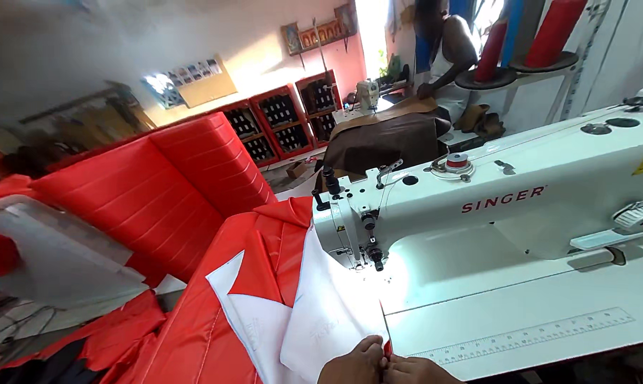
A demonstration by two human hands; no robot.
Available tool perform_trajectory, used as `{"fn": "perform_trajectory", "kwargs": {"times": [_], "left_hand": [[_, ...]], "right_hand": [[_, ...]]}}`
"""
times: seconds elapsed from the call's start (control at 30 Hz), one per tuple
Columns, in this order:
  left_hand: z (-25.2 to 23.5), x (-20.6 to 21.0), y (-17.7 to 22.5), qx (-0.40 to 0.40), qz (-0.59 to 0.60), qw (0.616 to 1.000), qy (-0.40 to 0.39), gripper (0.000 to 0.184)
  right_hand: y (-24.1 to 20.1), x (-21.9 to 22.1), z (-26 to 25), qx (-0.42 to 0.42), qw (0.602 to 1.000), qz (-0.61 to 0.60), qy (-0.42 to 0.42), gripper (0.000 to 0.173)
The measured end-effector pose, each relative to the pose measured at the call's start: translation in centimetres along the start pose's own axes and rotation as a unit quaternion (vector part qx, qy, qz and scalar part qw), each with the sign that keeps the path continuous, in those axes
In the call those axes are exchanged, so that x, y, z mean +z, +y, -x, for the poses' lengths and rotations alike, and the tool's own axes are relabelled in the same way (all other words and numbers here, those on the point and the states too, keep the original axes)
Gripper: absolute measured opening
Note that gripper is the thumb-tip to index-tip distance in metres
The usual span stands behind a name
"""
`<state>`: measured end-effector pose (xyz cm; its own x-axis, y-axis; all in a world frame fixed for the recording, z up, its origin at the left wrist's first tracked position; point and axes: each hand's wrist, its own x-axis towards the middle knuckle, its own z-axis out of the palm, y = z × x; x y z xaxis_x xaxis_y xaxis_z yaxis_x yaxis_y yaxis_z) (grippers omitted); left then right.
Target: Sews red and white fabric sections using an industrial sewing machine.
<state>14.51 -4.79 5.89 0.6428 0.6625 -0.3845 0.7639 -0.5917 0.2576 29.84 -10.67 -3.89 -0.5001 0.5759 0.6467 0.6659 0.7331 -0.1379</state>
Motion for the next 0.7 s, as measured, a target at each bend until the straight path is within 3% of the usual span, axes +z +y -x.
{"fn": "perform_trajectory", "kwargs": {"times": [0.17,0.47,0.7], "left_hand": [[-1.4,0.7,-1.5,0.011,0.049,0.996,0.072,0.042],[-5.4,-2.1,-3.1,0.013,0.071,0.997,0.000,0.046],[-8.2,-3.2,-3.9,-0.017,0.059,0.998,-0.003,0.048]], "right_hand": [[1.7,0.5,-0.6,-0.012,0.999,0.034,-0.005,0.017],[5.1,1.6,-2.4,-0.024,0.998,0.056,-0.018,0.014],[6.9,1.5,-3.8,0.020,0.998,0.026,-0.060,0.011]]}}
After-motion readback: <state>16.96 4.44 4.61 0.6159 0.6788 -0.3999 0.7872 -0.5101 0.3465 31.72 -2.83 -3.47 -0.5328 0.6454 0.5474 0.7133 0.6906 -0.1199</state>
